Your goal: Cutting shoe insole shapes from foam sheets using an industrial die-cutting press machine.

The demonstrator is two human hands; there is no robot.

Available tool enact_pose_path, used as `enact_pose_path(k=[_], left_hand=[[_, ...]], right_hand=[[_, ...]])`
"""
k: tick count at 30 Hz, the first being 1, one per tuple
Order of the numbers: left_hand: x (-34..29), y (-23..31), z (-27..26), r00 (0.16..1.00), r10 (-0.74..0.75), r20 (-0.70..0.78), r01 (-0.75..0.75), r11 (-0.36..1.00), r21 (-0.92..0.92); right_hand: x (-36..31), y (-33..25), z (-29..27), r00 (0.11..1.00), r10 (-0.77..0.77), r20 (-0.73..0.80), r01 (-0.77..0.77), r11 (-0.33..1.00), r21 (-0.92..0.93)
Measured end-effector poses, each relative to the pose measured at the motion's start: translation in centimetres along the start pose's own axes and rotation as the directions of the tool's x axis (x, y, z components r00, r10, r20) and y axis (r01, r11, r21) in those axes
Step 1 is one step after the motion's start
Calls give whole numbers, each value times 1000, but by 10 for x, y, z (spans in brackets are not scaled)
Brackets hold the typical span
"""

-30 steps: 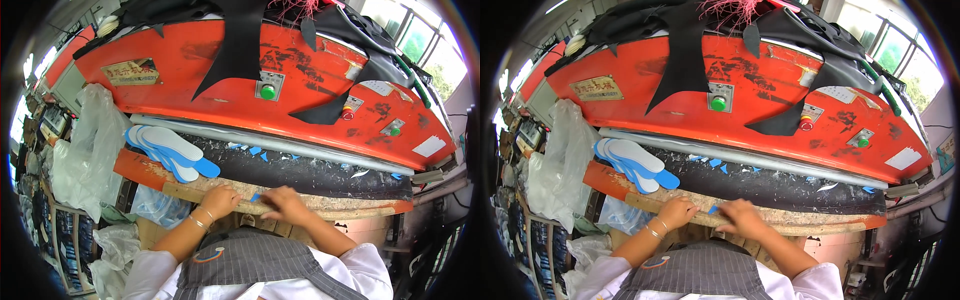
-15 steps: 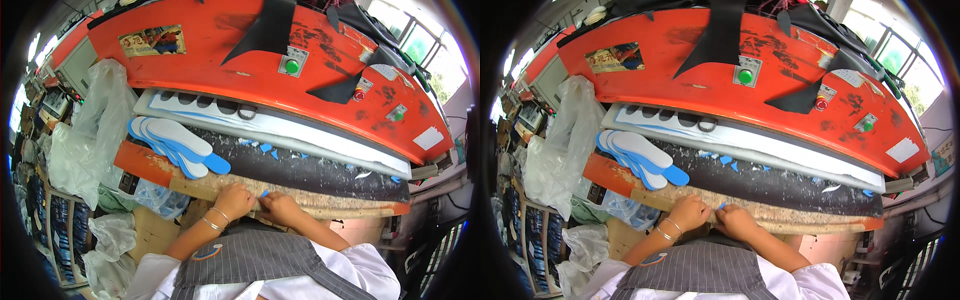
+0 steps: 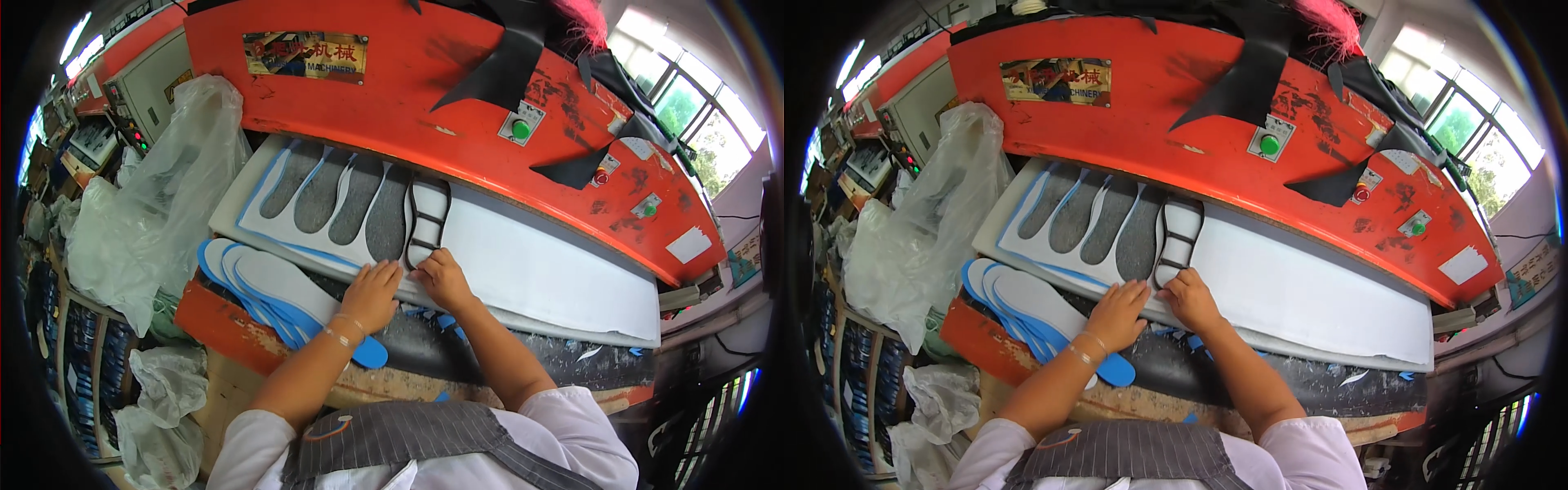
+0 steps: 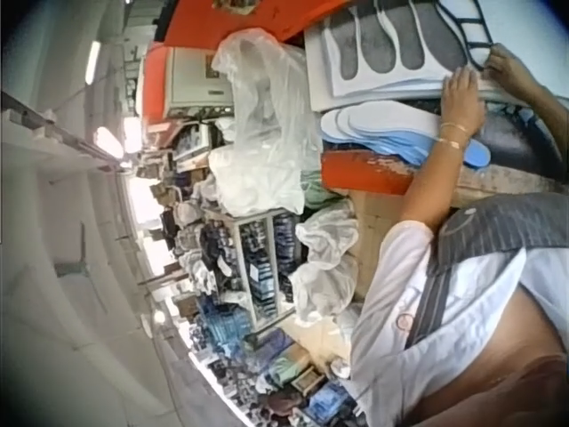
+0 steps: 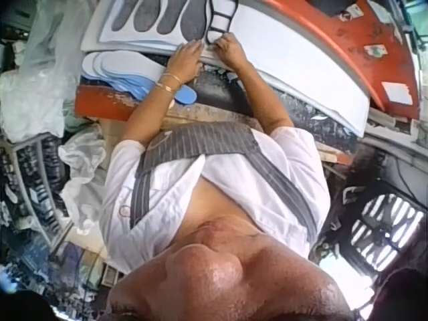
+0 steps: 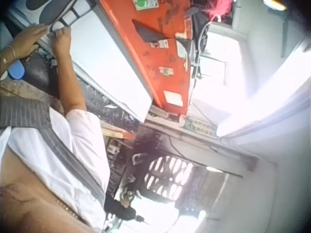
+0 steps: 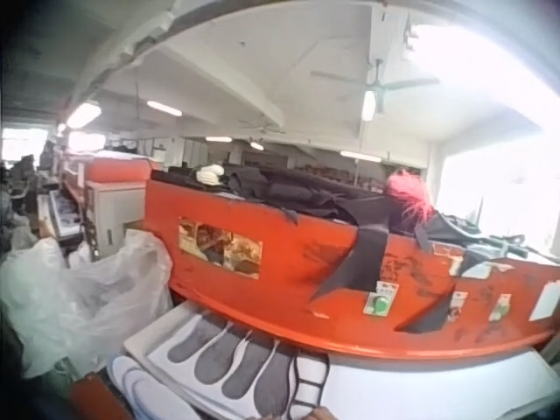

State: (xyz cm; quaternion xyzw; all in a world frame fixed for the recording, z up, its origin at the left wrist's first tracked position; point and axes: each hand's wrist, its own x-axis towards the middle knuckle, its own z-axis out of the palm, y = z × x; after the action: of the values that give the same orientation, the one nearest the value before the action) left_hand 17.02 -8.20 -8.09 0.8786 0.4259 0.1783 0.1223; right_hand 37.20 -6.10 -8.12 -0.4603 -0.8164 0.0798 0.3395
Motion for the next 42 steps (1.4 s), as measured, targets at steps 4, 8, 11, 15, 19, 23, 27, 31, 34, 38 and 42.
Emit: enact_pose_path(k=[4, 8, 11, 15, 19, 23, 27, 31, 34, 38, 42], left_hand=[[-26, -3, -3, 1000, 11, -11, -11, 997, -73], [-41, -11, -11, 999, 42, -32, -45, 994, -103], [-32, -7, -5, 994, 36, -101, -49, 991, -123], [-40, -6, -11, 995, -3, -103, -13, 988, -151], [-34, 5, -11, 995, -27, -100, 11, 988, -157], [-36, -8, -5, 999, 15, -41, -23, 981, -191], [0, -8, -21, 988, -131, 80, 152, 910, -386], [82, -9, -15, 986, 38, -160, -68, 980, -190], [130, 6, 12, 960, 207, -190, -230, 967, -108], [146, 31, 11, 978, 101, 185, -40, 950, -308], [116, 50, 13, 991, 3, 135, 44, 939, -342]], right_hand=[[-9, -20, 8, 997, 69, 28, -70, 996, 54], [-12, -40, 16, 993, 117, -27, -115, 991, 63], [-8, -38, 8, 994, 105, -33, -104, 994, 33], [13, -49, -13, 985, 5, -170, -9, 1000, -20], [2, -38, -19, 999, 14, 40, -14, 1000, 4], [-20, -44, -38, 942, 220, -252, -152, 952, 266], [-58, -74, -116, 928, 192, -319, -142, 975, 173], [-114, -96, -130, 994, 56, -93, -72, 983, -171], [-152, -85, -127, 972, 234, -3, -228, 943, -241], [-146, -73, -120, 893, 440, -96, -450, 878, -163], [-91, -44, -87, 523, 824, -217, -851, 494, -177]])
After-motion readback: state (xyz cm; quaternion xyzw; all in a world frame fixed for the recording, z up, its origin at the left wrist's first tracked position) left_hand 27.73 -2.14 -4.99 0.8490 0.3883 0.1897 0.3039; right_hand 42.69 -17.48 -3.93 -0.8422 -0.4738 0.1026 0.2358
